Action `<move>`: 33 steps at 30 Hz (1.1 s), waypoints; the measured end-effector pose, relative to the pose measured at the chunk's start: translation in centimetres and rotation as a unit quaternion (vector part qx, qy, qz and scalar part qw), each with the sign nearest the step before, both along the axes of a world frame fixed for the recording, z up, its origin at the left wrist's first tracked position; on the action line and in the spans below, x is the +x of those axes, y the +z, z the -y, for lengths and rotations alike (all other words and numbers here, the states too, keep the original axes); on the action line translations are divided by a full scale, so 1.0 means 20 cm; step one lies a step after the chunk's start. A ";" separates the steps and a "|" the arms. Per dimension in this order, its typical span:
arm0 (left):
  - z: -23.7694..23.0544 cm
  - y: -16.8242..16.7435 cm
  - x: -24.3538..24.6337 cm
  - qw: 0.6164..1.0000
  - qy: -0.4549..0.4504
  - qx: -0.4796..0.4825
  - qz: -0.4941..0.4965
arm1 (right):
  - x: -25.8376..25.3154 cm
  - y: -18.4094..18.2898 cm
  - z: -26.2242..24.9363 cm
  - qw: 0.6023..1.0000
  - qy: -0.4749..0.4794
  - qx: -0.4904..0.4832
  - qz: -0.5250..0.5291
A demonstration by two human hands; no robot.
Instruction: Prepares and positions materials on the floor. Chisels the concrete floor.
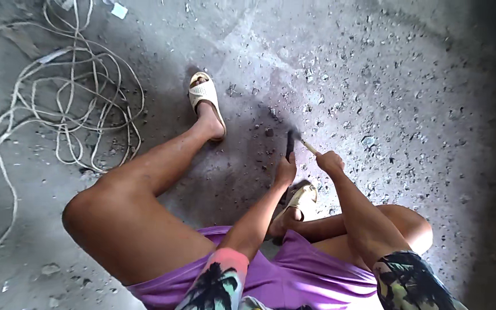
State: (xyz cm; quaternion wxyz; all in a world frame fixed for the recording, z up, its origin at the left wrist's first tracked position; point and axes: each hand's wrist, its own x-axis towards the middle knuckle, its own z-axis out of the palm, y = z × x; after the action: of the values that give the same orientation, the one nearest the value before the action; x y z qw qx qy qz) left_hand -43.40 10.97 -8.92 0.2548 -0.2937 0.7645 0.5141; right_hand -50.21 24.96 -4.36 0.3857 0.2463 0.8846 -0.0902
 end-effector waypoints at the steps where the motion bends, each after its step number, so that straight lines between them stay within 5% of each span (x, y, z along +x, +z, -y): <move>1: 0.02 -0.03 -0.04 0.999 -0.027 0.014 0.036 | 0.01 0.01 0.01 1.000 0.006 0.004 0.002; 7: 0.06 0.10 -0.06 0.997 0.066 0.009 -0.034 | -0.02 0.03 0.01 0.999 0.028 0.009 0.019; 12: 0.03 -0.04 -0.04 0.997 -0.067 0.015 0.046 | -0.01 0.02 0.01 1.000 0.027 0.009 0.011; 20: -0.06 -0.04 0.08 0.999 0.022 -0.026 -0.030 | 0.02 0.03 -0.04 1.000 0.028 -0.011 -0.007; 24: 0.04 0.32 -0.08 0.982 -0.078 0.026 0.171 | 0.00 0.05 -0.05 0.998 0.055 -0.011 -0.005; 27: 0.05 0.05 0.05 1.000 0.017 -0.009 -0.018 | -0.02 -0.01 -0.07 0.998 0.059 0.006 0.010; 29: -0.01 -0.01 0.02 0.999 0.051 0.003 -0.011 | -0.03 -0.02 -0.06 0.998 0.056 0.014 0.011; 33: 0.01 0.00 -0.12 0.995 -0.072 0.039 0.061 | -0.06 0.00 -0.05 0.997 0.077 0.019 0.009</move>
State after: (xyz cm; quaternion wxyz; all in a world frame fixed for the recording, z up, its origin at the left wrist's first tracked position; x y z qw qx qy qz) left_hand -45.75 10.71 -8.96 0.3489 -0.2584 0.7462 0.5047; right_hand -51.41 25.93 -4.32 0.3944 0.1856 0.8991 -0.0407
